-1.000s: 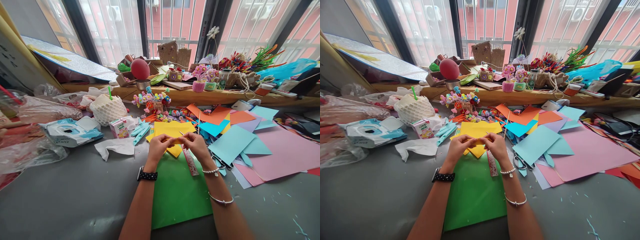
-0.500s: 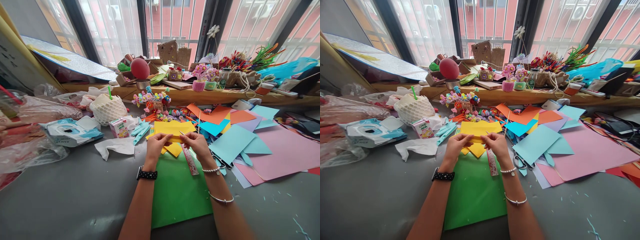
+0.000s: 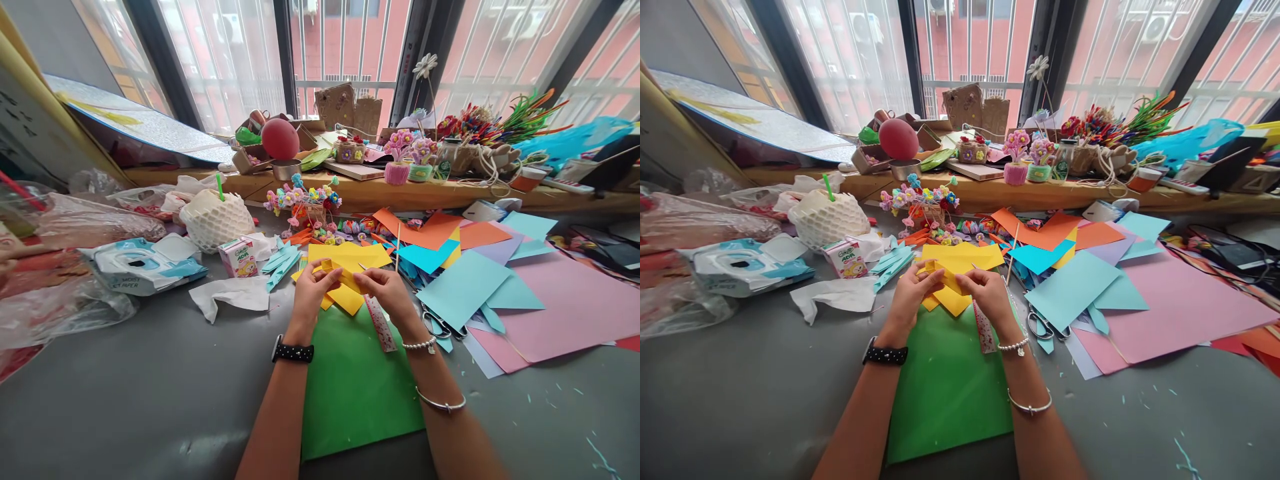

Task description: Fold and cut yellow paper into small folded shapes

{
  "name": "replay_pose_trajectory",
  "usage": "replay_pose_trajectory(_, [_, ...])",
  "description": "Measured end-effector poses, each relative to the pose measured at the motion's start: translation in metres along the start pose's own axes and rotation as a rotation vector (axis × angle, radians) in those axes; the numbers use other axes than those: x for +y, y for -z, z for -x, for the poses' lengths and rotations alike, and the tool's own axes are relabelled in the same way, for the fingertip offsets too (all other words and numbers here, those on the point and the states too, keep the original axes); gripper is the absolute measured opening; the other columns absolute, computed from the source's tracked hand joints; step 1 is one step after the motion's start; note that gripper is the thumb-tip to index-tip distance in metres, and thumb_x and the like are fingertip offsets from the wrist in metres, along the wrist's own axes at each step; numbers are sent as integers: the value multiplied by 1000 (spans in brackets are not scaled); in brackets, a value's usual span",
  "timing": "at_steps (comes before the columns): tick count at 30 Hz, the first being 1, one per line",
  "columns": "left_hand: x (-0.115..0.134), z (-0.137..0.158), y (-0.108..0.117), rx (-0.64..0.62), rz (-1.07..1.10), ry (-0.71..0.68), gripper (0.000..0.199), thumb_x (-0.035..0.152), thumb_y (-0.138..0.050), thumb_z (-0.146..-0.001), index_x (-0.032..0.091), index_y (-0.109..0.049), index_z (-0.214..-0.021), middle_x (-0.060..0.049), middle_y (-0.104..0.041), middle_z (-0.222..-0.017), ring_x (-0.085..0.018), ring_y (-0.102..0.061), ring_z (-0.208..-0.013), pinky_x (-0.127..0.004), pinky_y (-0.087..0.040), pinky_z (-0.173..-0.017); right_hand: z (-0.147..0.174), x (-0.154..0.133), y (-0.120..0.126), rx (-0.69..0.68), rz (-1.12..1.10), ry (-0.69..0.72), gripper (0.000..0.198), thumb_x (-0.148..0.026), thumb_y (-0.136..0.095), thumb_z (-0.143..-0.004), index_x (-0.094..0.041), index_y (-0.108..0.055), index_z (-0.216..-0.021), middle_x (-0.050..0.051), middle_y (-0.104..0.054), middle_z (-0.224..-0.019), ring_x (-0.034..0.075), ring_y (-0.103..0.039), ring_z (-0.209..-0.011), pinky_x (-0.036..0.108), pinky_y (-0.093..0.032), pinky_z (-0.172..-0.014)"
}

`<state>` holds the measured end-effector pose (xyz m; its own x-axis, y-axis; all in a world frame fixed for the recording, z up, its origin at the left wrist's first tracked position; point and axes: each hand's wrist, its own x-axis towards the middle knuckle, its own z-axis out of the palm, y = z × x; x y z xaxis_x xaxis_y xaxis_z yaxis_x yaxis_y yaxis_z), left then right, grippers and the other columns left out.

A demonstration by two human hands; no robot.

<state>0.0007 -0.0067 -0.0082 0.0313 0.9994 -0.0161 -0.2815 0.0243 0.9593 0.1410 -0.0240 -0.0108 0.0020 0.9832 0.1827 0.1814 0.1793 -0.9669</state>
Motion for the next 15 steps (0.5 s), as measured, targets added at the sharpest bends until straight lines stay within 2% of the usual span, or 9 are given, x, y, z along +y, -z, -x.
replay_pose_trajectory(2, [0, 1, -2, -22, 36, 33, 38, 25, -68, -55, 15, -49, -86, -2, -63, -77, -12, -60, -68, -24, -48, -67, 1, -1, -1, -75, -30, -23, 28, -42, -56, -67, -15, -58, -58, -1, -53, -53, 8, -45, -48, 19, -36, -45])
replay_pose_trajectory(5, [0, 2, -2, 37, 60, 17, 43, 23, -70, -53, 16, -44, -87, 1, -62, -70, -12, -60, -64, -25, -48, -65, 1, -3, -3, -210, -9, -30, 27, -39, -55, -68, -15, -59, -56, -1, -55, -53, 8, -47, -47, 20, -37, -46])
replay_pose_trajectory(7, [0, 2, -2, 36, 42, 14, 47, 23, -70, -53, 16, -42, -90, 2, -62, -66, -12, -60, -62, -25, -47, -64, 1, -3, -4, -188, 6, -20, 26, -38, -55, -68, -15, -60, -57, 0, -55, -53, 8, -47, -47, 20, -37, -46])
replay_pose_trajectory(10, [0, 2, -2, -37, -16, 10, 46, 24, -70, -53, 14, -45, -89, 0, -62, -65, -11, -59, -62, -24, -46, -63, 0, -1, -4, -71, -3, -14, 27, -39, -54, -69, -14, -60, -59, 0, -56, -53, 9, -47, -47, 19, -37, -45])
replay_pose_trajectory(11, [0, 2, -2, -54, -33, 1, 45, 24, -70, -53, 14, -45, -89, 0, -62, -65, -11, -59, -62, -24, -46, -63, 0, -1, -4, -70, -3, -16, 28, -40, -54, -69, -14, -60, -60, 0, -56, -53, 9, -48, -48, 19, -37, -45])
replay_pose_trajectory(15, [-1, 2, -1, -68, -86, -49, 43, 27, -68, -56, 14, -45, -90, 1, -61, -63, -11, -58, -60, -23, -44, -62, 0, -1, 1, -213, 35, -39, 29, -41, -55, -68, -14, -61, -59, 2, -57, -56, 10, -50, -50, 21, -39, -48])
